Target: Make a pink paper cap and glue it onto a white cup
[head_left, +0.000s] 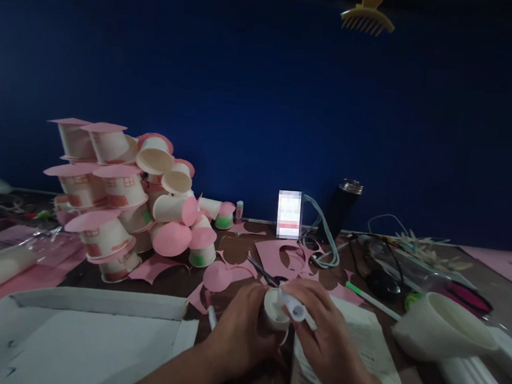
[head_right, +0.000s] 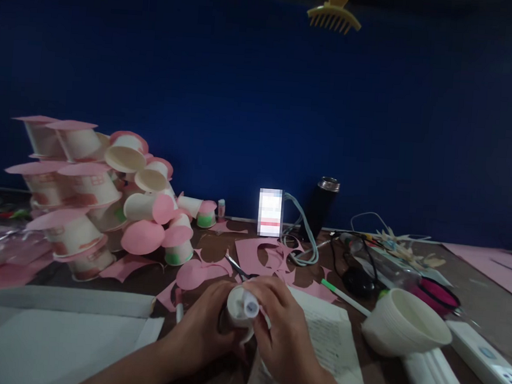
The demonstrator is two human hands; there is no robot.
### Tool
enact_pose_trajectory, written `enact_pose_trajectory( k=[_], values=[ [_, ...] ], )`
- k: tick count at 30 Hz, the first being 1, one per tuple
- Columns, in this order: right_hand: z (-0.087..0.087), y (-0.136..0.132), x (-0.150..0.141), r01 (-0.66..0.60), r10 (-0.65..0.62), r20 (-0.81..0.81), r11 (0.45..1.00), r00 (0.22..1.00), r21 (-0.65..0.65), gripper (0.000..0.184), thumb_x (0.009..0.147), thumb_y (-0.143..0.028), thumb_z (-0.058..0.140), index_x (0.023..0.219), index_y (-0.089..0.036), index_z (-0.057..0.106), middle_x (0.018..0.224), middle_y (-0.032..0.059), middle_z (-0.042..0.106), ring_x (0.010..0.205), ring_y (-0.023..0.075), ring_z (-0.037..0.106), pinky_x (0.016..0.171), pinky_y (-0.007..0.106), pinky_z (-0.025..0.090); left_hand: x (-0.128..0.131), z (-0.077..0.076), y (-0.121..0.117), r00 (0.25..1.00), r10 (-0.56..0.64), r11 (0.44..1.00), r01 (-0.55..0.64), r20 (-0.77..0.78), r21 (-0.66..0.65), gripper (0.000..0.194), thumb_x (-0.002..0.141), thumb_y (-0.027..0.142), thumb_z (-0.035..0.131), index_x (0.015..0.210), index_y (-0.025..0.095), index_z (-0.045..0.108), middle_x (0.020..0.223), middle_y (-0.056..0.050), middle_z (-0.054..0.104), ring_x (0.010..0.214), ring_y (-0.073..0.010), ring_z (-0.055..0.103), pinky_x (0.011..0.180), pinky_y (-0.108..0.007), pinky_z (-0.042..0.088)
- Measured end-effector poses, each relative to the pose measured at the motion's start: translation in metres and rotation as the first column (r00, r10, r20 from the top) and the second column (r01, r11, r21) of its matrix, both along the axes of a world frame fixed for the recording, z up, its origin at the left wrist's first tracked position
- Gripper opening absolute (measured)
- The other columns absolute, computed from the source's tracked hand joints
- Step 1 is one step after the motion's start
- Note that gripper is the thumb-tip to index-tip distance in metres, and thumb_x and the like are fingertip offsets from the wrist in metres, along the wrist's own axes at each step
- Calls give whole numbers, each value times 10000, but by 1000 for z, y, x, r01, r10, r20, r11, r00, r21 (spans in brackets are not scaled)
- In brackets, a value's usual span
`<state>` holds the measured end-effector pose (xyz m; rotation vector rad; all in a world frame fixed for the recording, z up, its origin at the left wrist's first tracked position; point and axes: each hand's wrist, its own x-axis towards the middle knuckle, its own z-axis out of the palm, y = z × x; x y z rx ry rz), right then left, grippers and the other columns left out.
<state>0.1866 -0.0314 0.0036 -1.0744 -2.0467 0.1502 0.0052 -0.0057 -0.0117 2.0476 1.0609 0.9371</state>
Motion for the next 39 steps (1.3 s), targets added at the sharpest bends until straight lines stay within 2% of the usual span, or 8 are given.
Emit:
enact_pose_trajectory(
  k=[4, 9, 14, 19, 27, 30, 36, 39],
  values=[
    [6, -2, 3, -99, 91, 184, 994, 979, 38, 530, 789, -22, 508, 1273, -239, 503, 1215, 95, 544, 1106, 270, 508, 922, 443, 429, 2, -5, 2, 1000, 9, 999, -9, 2, 36, 451, 643, 166, 674, 1085, 155, 588, 1083, -106, 629, 1040, -272, 551, 937, -420, 430],
    [12, -8, 2, -105, 101, 115, 994, 988, 29, 429, 817, -87, 549, 1214, -246, 530, 1088, 78, 629, 990, 256, 569, 857, 436, 456, 2, -6, 1, 1000, 9, 999, -9, -5, 49, 426, 634, 166, 675, 1050, 151, 587, 1050, -111, 633, 1002, -274, 555, 905, -426, 443],
    [7, -7, 2, 182, -193, -149, 979, 970, -87, 192, 909, -305, 515, 1069, -245, 602, 981, 69, 684, 907, 236, 641, 782, 360, 512, -1, -1, -2, 1000, -8, 1000, 8, -1, 19, 465, 640, 162, 691, 1092, 164, 581, 1082, -98, 617, 1022, -259, 544, 907, -395, 440],
    [2, -1, 5, 348, -393, -281, 917, 876, -197, 271, 901, -426, 535, 1054, -228, 637, 1038, 77, 715, 1007, 247, 656, 858, 334, 516, -3, 3, -3, 1000, -17, 1000, 17, 26, -6, 463, 652, 193, 707, 1098, 167, 587, 1093, -87, 614, 1035, -247, 546, 926, -372, 435],
    [0, -2, -6, 134, -138, -65, 989, 988, -61, 280, 892, -271, 584, 1169, -309, 600, 1064, 20, 705, 988, 222, 637, 873, 356, 491, 0, -4, 1, 999, -24, 999, 23, 31, 33, 509, 632, 154, 694, 1127, 173, 579, 1110, -91, 622, 1067, -253, 545, 966, -384, 425],
    [1, -4, -8, 55, -58, -28, 994, 998, -90, 319, 905, -235, 555, 1217, -302, 574, 1113, 40, 686, 1007, 214, 625, 873, 351, 489, 0, -5, 0, 999, -23, 997, 21, 33, 77, 471, 656, 161, 672, 1118, 172, 579, 1108, -93, 631, 1066, -254, 549, 964, -388, 428],
    [4, -5, -3, 245, -315, -343, 941, 885, -232, 322, 917, -387, 525, 1202, -252, 593, 1190, 73, 672, 1087, 226, 629, 907, 324, 512, -2, 1, -1, 1000, -10, 1000, 10, 23, -11, 515, 628, 161, 700, 1129, 182, 584, 1138, -85, 621, 1079, -259, 543, 961, -386, 428],
    [6, -2, -2, 288, -362, -374, 927, 854, -240, 339, 905, -415, 533, 1187, -243, 606, 1190, 78, 681, 1136, 249, 609, 948, 356, 500, -3, 1, -1, 999, -36, 999, 37, 29, -35, 599, 628, 170, 707, 1205, 207, 552, 1169, -72, 620, 1094, -262, 542, 973, -395, 417]
  ],
)
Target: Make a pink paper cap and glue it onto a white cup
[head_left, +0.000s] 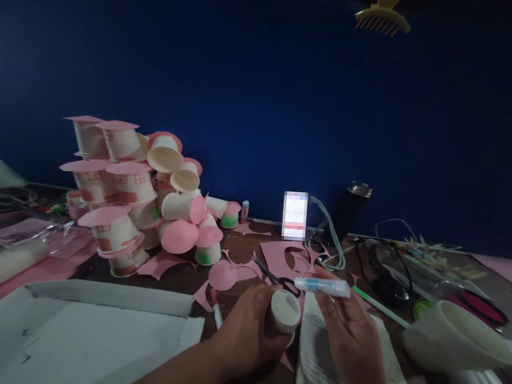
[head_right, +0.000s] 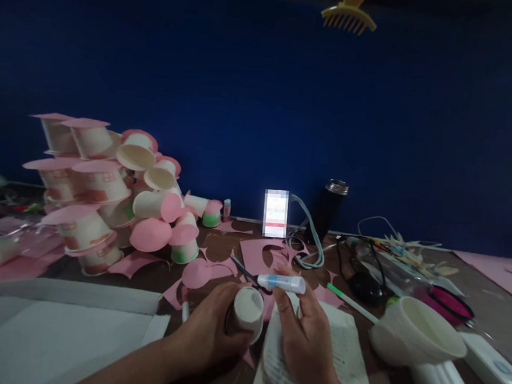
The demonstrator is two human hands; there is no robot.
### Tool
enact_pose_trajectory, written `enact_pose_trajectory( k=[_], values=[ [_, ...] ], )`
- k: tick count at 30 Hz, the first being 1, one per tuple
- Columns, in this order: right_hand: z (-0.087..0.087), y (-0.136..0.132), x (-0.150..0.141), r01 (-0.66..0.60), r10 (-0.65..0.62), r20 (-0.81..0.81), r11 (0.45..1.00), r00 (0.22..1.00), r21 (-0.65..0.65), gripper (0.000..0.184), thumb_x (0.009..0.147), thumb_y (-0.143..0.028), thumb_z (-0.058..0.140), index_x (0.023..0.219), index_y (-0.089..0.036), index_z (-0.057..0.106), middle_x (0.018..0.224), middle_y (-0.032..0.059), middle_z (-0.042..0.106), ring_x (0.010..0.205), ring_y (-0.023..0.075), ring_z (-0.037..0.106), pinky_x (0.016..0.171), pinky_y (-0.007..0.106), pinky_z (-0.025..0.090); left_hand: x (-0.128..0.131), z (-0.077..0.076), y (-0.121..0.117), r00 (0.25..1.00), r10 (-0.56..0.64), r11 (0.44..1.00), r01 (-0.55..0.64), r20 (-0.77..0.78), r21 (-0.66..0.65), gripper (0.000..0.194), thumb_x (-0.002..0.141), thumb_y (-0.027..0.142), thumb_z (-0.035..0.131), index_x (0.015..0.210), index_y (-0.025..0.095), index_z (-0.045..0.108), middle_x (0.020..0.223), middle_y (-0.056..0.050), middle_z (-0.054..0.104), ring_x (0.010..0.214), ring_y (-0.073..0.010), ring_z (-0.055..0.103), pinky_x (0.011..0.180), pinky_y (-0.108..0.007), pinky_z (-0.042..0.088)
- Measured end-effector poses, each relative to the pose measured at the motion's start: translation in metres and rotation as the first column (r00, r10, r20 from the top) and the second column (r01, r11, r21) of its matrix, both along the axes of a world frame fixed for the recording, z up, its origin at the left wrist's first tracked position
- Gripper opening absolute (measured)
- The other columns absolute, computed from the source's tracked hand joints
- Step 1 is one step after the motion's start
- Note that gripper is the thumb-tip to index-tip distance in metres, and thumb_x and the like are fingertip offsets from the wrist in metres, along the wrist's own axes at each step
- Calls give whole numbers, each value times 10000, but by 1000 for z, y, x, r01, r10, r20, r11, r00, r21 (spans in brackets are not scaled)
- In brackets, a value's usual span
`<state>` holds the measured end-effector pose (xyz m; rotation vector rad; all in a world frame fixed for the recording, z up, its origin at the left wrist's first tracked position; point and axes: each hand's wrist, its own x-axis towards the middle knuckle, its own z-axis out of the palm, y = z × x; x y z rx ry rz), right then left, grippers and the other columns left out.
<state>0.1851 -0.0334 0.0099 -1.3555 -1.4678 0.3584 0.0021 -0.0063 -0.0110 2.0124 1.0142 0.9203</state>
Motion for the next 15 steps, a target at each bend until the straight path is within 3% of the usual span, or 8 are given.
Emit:
enact_pose_trajectory(
  k=[3, 11, 15],
  values=[
    [-1, 3, 0, -13, 13, 63, 1000, 998, 5, 334, 911, -403, 517, 1191, -241, 598, 1204, 85, 674, 1144, 260, 603, 958, 388, 494, -1, -1, 0, 1000, -6, 999, 5, -9, -39, 728, 622, 187, 726, 1306, 214, 478, 1248, -86, 591, 1143, -279, 521, 1009, -421, 387],
    [-5, 7, 0, -106, 115, 158, 992, 981, -66, 282, 933, -342, 481, 1172, -225, 574, 1204, 93, 651, 1115, 235, 598, 940, 363, 478, -1, 9, 0, 999, -19, 995, 15, -44, -94, 597, 620, 186, 728, 1192, 247, 568, 1105, -47, 639, 999, -261, 564, 903, -397, 430],
    [-4, 8, 0, -63, 73, 188, 996, 979, -58, 208, 929, -358, 477, 1018, -212, 595, 1004, 79, 688, 964, 245, 637, 843, 363, 500, -1, 12, 0, 998, -36, 995, 32, -47, -95, 611, 627, 173, 717, 1211, 249, 556, 1139, -47, 632, 1003, -254, 565, 902, -384, 428]
  ],
)
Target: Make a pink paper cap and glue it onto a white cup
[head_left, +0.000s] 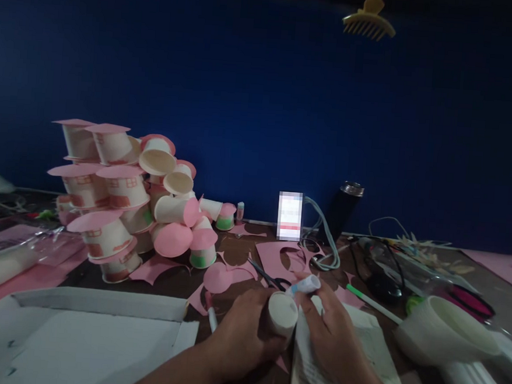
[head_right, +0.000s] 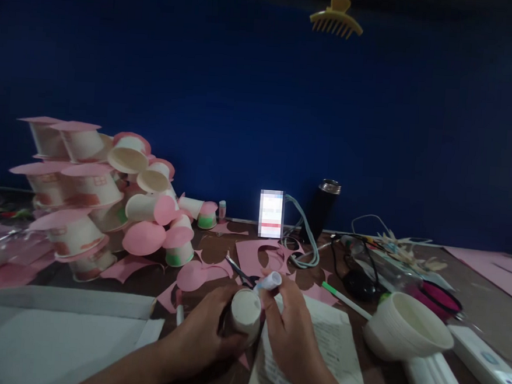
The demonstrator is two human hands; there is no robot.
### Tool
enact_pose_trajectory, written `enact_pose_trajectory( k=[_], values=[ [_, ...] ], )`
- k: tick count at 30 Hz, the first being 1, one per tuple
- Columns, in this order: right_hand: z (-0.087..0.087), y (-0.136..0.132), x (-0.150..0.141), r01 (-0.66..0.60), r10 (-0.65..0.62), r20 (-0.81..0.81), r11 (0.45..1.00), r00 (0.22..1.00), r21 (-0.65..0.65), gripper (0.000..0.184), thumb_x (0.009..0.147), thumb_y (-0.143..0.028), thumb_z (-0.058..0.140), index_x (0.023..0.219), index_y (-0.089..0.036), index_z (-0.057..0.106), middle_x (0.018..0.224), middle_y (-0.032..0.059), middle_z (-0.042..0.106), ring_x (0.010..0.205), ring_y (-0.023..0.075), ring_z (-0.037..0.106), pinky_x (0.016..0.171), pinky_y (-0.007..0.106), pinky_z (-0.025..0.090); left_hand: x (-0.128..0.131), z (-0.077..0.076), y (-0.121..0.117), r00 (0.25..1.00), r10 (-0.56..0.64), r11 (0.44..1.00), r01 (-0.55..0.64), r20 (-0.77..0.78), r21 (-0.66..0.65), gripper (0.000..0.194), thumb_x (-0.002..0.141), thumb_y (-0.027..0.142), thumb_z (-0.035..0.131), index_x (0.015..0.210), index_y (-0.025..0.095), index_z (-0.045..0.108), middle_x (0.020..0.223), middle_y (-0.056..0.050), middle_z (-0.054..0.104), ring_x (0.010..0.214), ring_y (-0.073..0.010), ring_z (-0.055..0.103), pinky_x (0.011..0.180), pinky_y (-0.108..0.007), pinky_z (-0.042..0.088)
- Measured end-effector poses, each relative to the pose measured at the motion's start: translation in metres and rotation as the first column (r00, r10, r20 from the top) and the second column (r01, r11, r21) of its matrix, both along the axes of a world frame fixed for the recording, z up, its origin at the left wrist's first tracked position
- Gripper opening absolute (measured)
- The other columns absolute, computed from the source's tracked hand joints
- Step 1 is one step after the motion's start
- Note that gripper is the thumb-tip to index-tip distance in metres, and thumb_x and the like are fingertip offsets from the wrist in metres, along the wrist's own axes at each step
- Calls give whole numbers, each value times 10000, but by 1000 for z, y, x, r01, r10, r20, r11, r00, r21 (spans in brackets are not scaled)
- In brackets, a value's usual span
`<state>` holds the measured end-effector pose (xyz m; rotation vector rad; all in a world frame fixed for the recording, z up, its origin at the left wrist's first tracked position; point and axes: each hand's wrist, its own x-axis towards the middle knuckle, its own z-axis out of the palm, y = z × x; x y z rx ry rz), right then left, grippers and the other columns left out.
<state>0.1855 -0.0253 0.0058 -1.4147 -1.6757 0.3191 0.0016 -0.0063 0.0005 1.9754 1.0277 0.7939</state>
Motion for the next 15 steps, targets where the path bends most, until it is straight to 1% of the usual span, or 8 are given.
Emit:
enact_pose_trajectory(
  k=[2, 5, 7, 11, 13, 15],
  values=[
    [1, 0, 1, 21, -21, -14, 1000, 1000, 15, 210, 927, -377, 477, 991, -215, 594, 965, 70, 692, 936, 244, 643, 827, 358, 503, 0, -1, 0, 1000, 5, 1000, -5, -1, -1, 594, 630, 171, 715, 1198, 256, 563, 1131, -41, 635, 997, -252, 564, 901, -385, 425],
    [2, -1, 2, 54, -51, -73, 998, 996, 40, 249, 926, -392, 480, 1079, -229, 588, 1093, 74, 684, 1041, 244, 624, 895, 357, 486, -1, -3, -1, 1000, 8, 1000, -8, -5, -1, 607, 611, 176, 733, 1190, 253, 568, 1128, -48, 630, 1011, -264, 554, 909, -389, 421],
    [2, -1, 2, 32, -30, -79, 999, 996, 25, 263, 924, -388, 485, 1109, -230, 585, 1141, 80, 673, 1072, 242, 618, 914, 355, 483, -2, -5, -1, 1000, 6, 1000, -6, -7, -9, 623, 612, 196, 741, 1206, 245, 559, 1134, -61, 624, 1023, -273, 550, 913, -390, 421],
    [0, -1, -2, -34, 34, -23, 999, 999, -1, 256, 933, -363, 471, 1121, -220, 572, 1110, 90, 671, 1048, 240, 623, 889, 357, 493, -1, -1, -1, 1000, 9, 1000, -9, 7, -8, 607, 626, 200, 732, 1207, 237, 562, 1111, -61, 633, 1011, -269, 556, 908, -381, 423],
    [-1, -1, -4, -19, 19, 0, 1000, 1000, 23, 237, 935, -358, 468, 1095, -221, 577, 1046, 84, 678, 1008, 244, 627, 863, 365, 496, 0, 2, -1, 1000, -14, 1000, 14, 18, 1, 581, 625, 163, 717, 1183, 241, 577, 1080, -44, 647, 974, -252, 568, 887, -363, 430],
    [-2, 0, -4, 20, -21, 14, 998, 1000, 55, 210, 932, -364, 471, 1039, -226, 587, 986, 76, 678, 963, 250, 629, 831, 373, 496, 1, 5, -2, 999, -29, 1000, 29, 14, 8, 556, 629, 150, 707, 1164, 244, 588, 1067, -35, 655, 957, -245, 573, 878, -358, 430]
  ],
)
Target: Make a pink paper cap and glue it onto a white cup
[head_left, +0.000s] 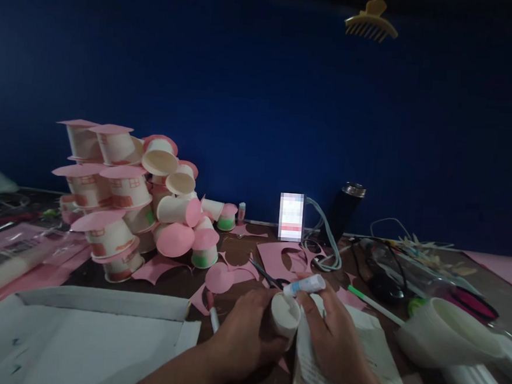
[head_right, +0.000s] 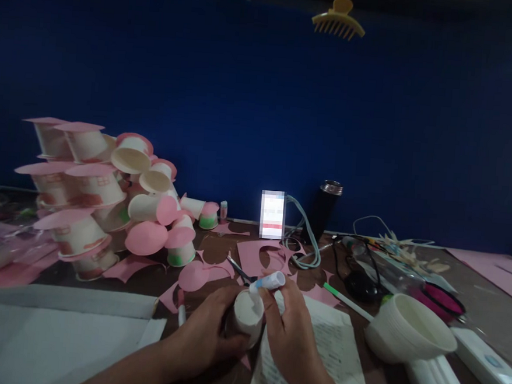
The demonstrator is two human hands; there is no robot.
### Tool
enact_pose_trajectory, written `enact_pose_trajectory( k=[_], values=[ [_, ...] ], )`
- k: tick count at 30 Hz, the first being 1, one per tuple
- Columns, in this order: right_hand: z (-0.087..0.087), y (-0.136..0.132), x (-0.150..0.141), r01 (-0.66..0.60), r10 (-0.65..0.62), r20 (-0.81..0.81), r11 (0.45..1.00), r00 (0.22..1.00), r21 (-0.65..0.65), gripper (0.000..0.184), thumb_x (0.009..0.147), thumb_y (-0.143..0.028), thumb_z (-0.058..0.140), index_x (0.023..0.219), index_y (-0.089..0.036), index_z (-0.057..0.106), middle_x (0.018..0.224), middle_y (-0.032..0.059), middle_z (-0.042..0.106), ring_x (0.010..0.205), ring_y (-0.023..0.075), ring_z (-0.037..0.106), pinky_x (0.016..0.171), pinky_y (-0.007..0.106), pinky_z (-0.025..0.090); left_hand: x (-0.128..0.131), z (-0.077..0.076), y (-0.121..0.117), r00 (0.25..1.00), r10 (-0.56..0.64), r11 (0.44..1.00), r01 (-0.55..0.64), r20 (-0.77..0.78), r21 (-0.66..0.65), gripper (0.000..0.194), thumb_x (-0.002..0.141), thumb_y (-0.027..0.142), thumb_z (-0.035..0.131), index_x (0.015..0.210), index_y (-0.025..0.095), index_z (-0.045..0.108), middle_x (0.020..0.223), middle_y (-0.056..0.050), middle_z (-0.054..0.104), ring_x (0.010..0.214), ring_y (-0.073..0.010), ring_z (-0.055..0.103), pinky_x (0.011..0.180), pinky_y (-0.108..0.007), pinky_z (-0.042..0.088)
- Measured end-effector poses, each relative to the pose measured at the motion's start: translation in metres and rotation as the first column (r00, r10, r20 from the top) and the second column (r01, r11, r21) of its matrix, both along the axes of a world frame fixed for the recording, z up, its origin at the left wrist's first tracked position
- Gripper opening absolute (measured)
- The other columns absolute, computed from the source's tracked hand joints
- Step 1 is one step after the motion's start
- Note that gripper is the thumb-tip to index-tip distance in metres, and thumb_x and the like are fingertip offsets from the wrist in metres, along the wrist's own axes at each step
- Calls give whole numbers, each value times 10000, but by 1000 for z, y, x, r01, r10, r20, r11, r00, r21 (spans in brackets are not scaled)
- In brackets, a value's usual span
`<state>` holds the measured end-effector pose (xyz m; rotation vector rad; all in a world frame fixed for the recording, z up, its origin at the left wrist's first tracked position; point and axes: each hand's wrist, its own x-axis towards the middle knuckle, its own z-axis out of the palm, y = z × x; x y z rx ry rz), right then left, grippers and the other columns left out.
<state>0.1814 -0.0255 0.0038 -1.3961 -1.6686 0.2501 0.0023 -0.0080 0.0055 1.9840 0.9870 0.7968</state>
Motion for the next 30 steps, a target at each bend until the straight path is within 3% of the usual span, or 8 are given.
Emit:
enact_pose_trajectory(
  k=[6, 11, 16, 20, 23, 28, 30],
  values=[
    [0, 0, 5, 84, -83, -32, 995, 996, 45, 249, 939, -368, 457, 1106, -224, 571, 1106, 92, 656, 1051, 255, 599, 907, 396, 460, -3, -7, 0, 999, 35, 999, -35, 1, -11, 610, 612, 202, 753, 1192, 236, 568, 1127, -59, 627, 1037, -274, 549, 914, -395, 416],
    [-1, -3, 1, 10, -8, -36, 999, 999, 49, 256, 934, -353, 486, 1153, -246, 562, 1117, 57, 660, 1048, 234, 612, 896, 344, 485, 0, -12, 1, 999, 20, 1000, -20, 27, 21, 605, 611, 155, 731, 1185, 254, 566, 1117, -40, 635, 1019, -257, 554, 908, -382, 416],
    [-1, -5, -2, 10, -9, -24, 999, 1000, 52, 249, 932, -358, 490, 1140, -251, 575, 1125, 69, 667, 1035, 245, 619, 892, 371, 488, 1, -12, 1, 1000, 28, 999, -28, -1, 32, 618, 602, 158, 740, 1188, 252, 565, 1102, -44, 640, 993, -259, 555, 906, -396, 416],
    [3, -3, 1, 161, -156, -68, 985, 985, 62, 274, 916, -442, 474, 1057, -240, 595, 1030, 77, 684, 982, 261, 625, 863, 379, 482, 0, -12, 0, 999, 22, 999, -21, -28, 46, 612, 618, 185, 749, 1196, 244, 556, 1131, -60, 626, 1025, -272, 542, 933, -417, 402],
    [5, -2, 5, 253, -252, -132, 967, 959, -15, 340, 886, -522, 475, 1008, -232, 602, 965, 74, 691, 914, 267, 628, 799, 371, 476, -1, -13, 0, 1000, 13, 998, -13, -4, 67, 578, 641, 216, 755, 1183, 242, 556, 1139, -61, 612, 1049, -270, 532, 937, -408, 400],
    [7, -4, 5, 244, -254, -160, 967, 954, -76, 339, 869, -553, 488, 903, -238, 608, 840, 41, 675, 791, 239, 609, 698, 333, 453, -2, -14, -1, 998, 57, 995, -59, 34, 74, 589, 626, 205, 774, 1170, 218, 548, 1142, -73, 592, 1066, -266, 526, 937, -399, 405],
    [9, -3, 4, 227, -249, -240, 967, 938, -115, 323, 845, -558, 535, 853, -243, 611, 775, 16, 650, 739, 223, 583, 682, 321, 440, -1, -15, -1, 998, 63, 994, -66, 30, 93, 598, 607, 205, 788, 1156, 208, 551, 1146, -83, 590, 1072, -274, 522, 948, -410, 401]
  ],
)
